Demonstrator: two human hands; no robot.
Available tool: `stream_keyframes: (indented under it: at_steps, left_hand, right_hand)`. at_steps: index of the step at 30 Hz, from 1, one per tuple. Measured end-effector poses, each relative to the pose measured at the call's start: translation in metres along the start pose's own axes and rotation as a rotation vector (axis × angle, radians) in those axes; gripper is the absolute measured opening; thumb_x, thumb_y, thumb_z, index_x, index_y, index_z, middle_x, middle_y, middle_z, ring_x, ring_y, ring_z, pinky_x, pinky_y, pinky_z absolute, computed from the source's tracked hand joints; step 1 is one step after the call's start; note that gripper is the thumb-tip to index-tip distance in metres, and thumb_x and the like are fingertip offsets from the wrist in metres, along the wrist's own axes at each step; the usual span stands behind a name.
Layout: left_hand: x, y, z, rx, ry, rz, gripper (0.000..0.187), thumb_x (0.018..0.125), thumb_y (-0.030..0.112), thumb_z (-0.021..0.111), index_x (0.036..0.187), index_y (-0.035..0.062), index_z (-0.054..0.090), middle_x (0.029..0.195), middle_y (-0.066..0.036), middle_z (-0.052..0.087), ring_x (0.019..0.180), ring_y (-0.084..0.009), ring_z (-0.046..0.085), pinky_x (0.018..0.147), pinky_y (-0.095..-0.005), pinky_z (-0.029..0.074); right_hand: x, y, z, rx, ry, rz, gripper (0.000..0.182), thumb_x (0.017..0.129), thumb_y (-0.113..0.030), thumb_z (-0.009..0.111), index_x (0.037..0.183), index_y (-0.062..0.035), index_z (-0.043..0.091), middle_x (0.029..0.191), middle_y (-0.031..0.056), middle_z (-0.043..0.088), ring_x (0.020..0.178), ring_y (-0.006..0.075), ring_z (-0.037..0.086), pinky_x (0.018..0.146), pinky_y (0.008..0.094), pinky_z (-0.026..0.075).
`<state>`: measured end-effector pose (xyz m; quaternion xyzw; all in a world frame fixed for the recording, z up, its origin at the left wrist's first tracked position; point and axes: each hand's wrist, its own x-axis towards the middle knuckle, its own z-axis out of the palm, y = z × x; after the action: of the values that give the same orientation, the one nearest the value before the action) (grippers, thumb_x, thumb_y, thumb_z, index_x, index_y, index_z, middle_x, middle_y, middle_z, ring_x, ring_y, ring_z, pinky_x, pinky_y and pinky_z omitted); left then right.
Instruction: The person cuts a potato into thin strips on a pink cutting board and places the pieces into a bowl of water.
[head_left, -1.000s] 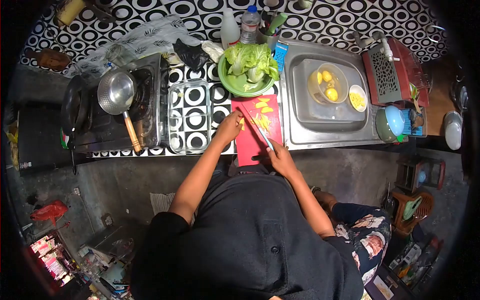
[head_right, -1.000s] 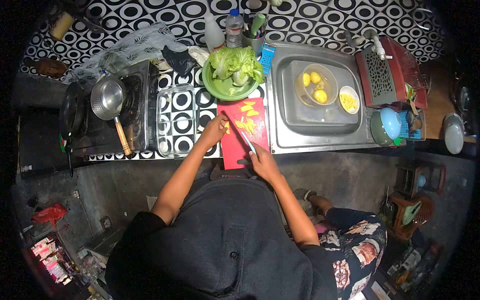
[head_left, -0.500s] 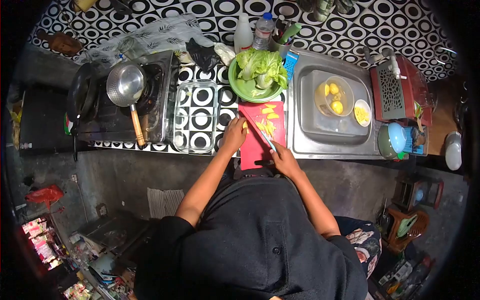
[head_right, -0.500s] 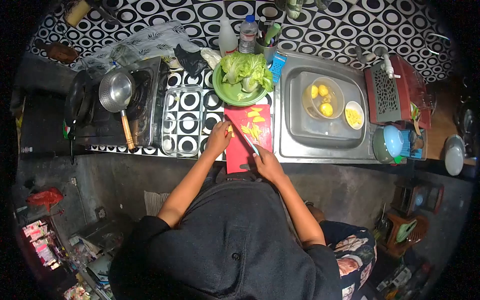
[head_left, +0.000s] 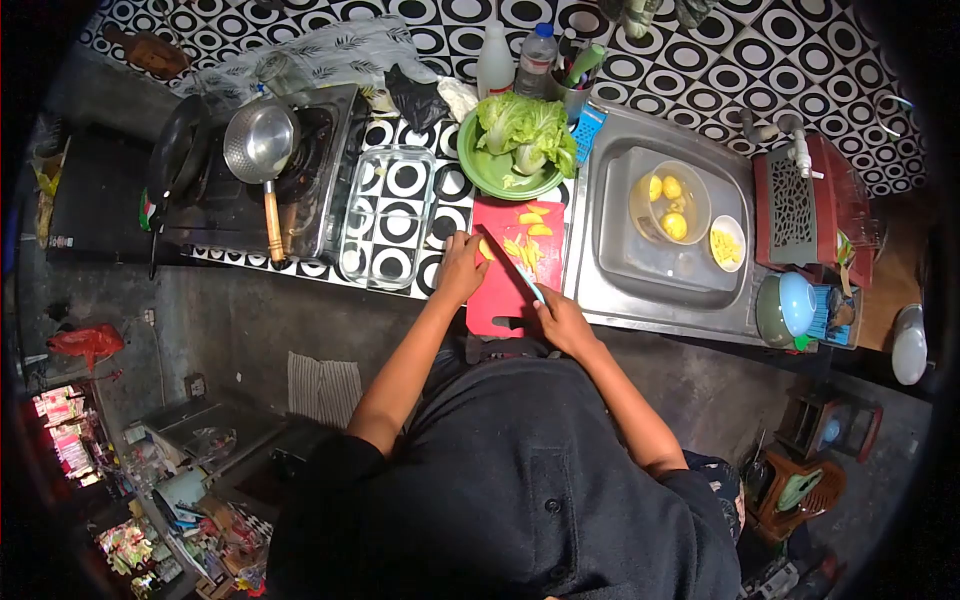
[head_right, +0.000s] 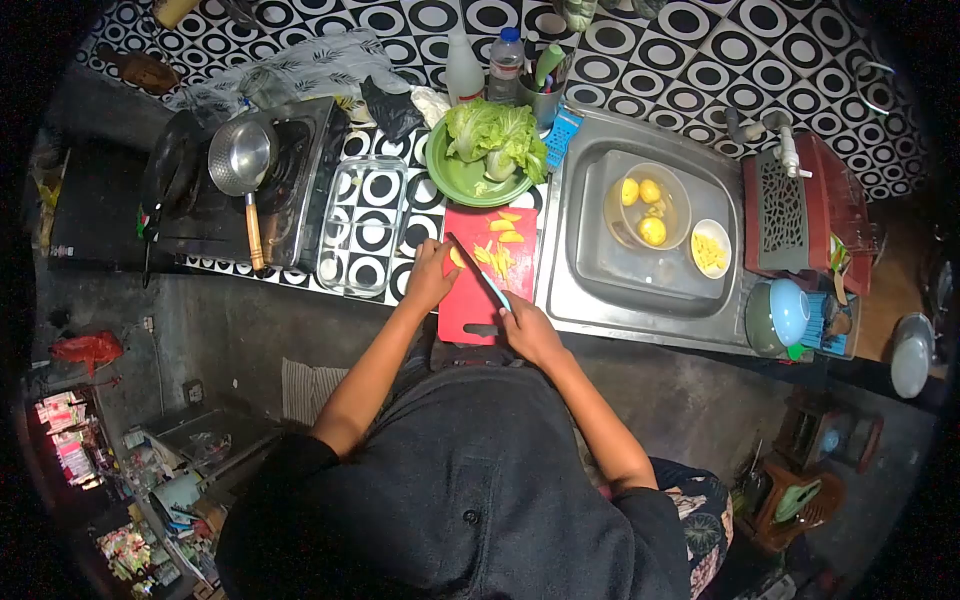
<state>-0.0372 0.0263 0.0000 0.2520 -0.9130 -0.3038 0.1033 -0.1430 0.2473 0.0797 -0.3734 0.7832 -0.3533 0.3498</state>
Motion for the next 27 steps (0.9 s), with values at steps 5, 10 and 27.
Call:
stream_keyframes:
  at_steps: [5, 10, 27]
  left_hand:
    - [-0.003, 0.011, 0.01, 0.024, 0.118, -0.068, 0.053, 0.075, 0.007, 0.08, 0.122, -0.0027, 0.057, 0.111, -0.019, 0.053, 0.108, -0.0396, 0.051, 0.096, -0.0449, 0.044]
    - [-0.01, 0.022, 0.016, 0.044, 0.173, -0.155, 0.048, 0.077, 0.008, 0.078, 0.119, -0.0019, 0.058, 0.115, -0.017, 0.055, 0.113, -0.037, 0.052, 0.097, -0.0452, 0.045]
    - [-0.016, 0.028, 0.033, 0.072, 0.279, -0.217, 0.039, 0.076, 0.002, 0.074, 0.113, -0.0018, 0.063, 0.113, -0.017, 0.057, 0.11, -0.0373, 0.053, 0.096, -0.0452, 0.045]
  right_hand:
    - [0.002, 0.012, 0.011, 0.014, -0.008, -0.021, 0.041, 0.099, -0.016, 0.05, 0.133, 0.007, 0.053, 0.119, 0.0321, 0.062, 0.114, 0.0463, 0.058, 0.097, 0.0484, 0.046]
    - [0.004, 0.013, 0.011, 0.052, -0.066, -0.057, 0.045, 0.099, -0.015, 0.051, 0.136, 0.0085, 0.049, 0.121, 0.0315, 0.061, 0.115, 0.0454, 0.058, 0.099, 0.0482, 0.045]
    - [0.01, 0.031, 0.018, -0.001, -0.095, -0.145, 0.043, 0.099, -0.013, 0.051, 0.137, 0.0077, 0.048, 0.119, 0.032, 0.062, 0.112, 0.0451, 0.061, 0.097, 0.0484, 0.047]
